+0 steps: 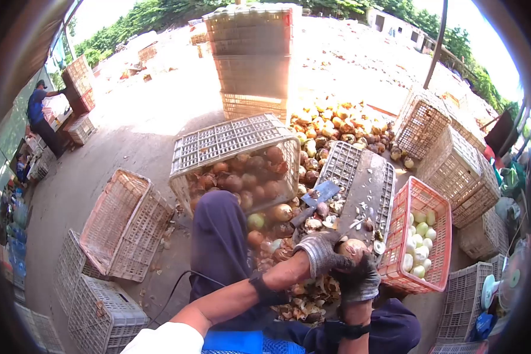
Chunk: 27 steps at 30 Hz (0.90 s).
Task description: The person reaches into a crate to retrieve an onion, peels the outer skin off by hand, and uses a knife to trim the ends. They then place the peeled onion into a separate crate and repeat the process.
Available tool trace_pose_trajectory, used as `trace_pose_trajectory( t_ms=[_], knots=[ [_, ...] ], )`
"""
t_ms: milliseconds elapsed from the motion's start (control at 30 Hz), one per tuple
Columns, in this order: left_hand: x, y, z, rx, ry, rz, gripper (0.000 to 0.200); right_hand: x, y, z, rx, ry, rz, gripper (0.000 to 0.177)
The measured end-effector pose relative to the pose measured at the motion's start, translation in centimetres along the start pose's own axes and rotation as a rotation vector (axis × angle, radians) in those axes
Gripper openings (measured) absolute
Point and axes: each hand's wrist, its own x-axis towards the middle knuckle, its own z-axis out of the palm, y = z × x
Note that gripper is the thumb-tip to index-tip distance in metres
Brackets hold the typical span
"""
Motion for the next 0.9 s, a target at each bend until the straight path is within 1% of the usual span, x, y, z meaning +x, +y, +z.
trace_pose_trajectory(
  t_ms=[33, 67, 100, 133, 167, 233, 300, 367, 400, 467, 500, 533, 567, 633, 667, 733, 767, 800, 833, 900],
  knots=[
    [-0.3, -0.4, 0.2, -0.032, -0.008, -0.003, 0.054, -0.3, 0.7, -0.3, 0.483, 0.063, 0.158, 0.05],
    [-0.4, -0.9, 0.5, -0.064, -0.022, -0.002, 0.053, -0.4, -0.2, -0.2, 0.74, 0.109, 0.258, 0.046],
    [0.4, -2.7, 1.0, 0.056, -0.022, 0.074, 0.051, -0.4, -1.1, -0.3, 0.999, 0.185, 0.35, 0.042],
    [0.4, -3.5, 1.2, 0.095, 0.01, 0.17, 0.049, -0.1, -2.7, -0.1, 1.028, 0.234, 0.41, 0.038],
    [0.4, -4.4, 1.4, 0.138, 0.046, 0.264, 0.047, -0.3, -1.7, -0.6, 1.043, 0.221, 0.371, 0.042],
    [-0.4, -5.1, 1.2, 0.031, 0.065, 0.295, 0.038, -0.4, -1.5, -1.1, 1.047, 0.198, 0.306, 0.05],
    [-1.1, -4.9, 0.8, -0.077, 0.064, 0.28, 0.034, -0.3, -3.1, -1.0, 1.032, 0.175, 0.267, 0.056],
    [-1.1, -3.5, -0.4, 0.023, 0.066, 0.382, 0.043, -0.5, -2.2, -1.8, 1.022, 0.122, 0.254, 0.058],
    [-1.6, -1.8, -1.2, -0.255, 0.008, 0.273, 0.042, -0.6, -1.9, -2.0, 1.017, 0.092, 0.253, 0.06],
    [-2.6, 1.8, -2.7, -0.861, -0.014, 0.041, 0.041, -1.2, -3.0, -2.1, 0.18, 0.116, 0.213, 0.058],
    [-2.4, 1.6, -2.9, -0.763, 0.031, -0.002, 0.041, -1.4, -1.8, -2.3, -0.313, 0.086, 0.177, 0.057],
    [-2.3, 1.3, -3.2, -0.663, 0.078, -0.039, 0.042, -1.4, -1.8, -2.4, -0.516, 0.073, 0.14, 0.056],
    [-1.8, -1.0, -2.2, -0.729, 0.114, -0.048, 0.044, -1.4, -1.8, -2.5, -0.721, 0.067, 0.103, 0.056],
    [-0.3, -8.8, 1.2, -0.59, 0.019, -0.405, 0.03, -1.5, -3.5, -1.6, -0.542, 0.1, 0.051, 0.054],
    [-0.9, -11.5, 2.5, -0.579, 0.022, -0.407, 0.031, -1.4, -3.8, -1.5, -0.453, 0.116, 0.026, 0.054],
    [-3.1, -12.1, 3.8, -0.618, 0.04, -0.269, 0.033, -1.0, 0.6, -2.7, -0.16, 0.132, 0.103, 0.056],
    [-3.8, -11.1, 3.5, -0.633, 0.035, -0.213, 0.034, -1.1, 0.7, -2.8, -0.226, 0.093, 0.133, 0.056],
    [-4.0, -10.1, 3.0, -0.635, 0.032, -0.164, 0.035, -0.9, 0.9, -2.7, 0.426, 0.109, 0.22, 0.059],
    [-4.1, -9.0, 2.4, -0.631, 0.032, -0.111, 0.036, -0.7, 1.2, -2.7, 1.071, 0.199, 0.31, 0.062],
    [-3.0, -8.0, 1.3, -0.571, 0.037, -0.009, 0.041, 0.2, 0.6, -2.2, 0.972, 0.22, 0.31, 0.067]
  ],
)
